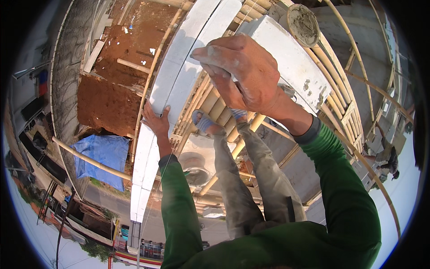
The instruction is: The person applies cement to white rectangular tiles using a trowel, positions them on a bamboo scaffold, and taps them with a hammer to secure placement. The worker repeatedly scoops cement, spreads it on tiles, and adjusts their position on the scaffold.
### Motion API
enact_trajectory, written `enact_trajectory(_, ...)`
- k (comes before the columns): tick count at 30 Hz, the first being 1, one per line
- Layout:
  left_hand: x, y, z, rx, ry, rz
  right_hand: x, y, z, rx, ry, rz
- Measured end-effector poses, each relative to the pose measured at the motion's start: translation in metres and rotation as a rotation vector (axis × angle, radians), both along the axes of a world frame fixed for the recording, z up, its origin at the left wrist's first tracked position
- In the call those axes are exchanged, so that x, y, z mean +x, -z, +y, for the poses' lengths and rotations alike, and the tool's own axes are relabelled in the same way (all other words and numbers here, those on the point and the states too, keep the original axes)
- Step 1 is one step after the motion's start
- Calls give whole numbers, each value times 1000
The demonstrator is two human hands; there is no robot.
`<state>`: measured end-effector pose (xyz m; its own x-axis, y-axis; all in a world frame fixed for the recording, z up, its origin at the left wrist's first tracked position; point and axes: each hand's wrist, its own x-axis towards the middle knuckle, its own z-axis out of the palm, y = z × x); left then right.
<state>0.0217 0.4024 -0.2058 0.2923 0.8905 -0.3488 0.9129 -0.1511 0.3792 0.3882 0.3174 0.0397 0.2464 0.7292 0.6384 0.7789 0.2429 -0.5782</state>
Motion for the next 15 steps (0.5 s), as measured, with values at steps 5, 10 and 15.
enact_trajectory(5,-2,1,1,38,43,-18,35,87,-186,-1012,561,-49)
enact_trajectory(10,-2,-3,3,39,42,-27,44,173,-339,-1408,689,-94)
enact_trajectory(15,0,-3,3,29,48,-49,24,201,-387,-1117,778,-142)
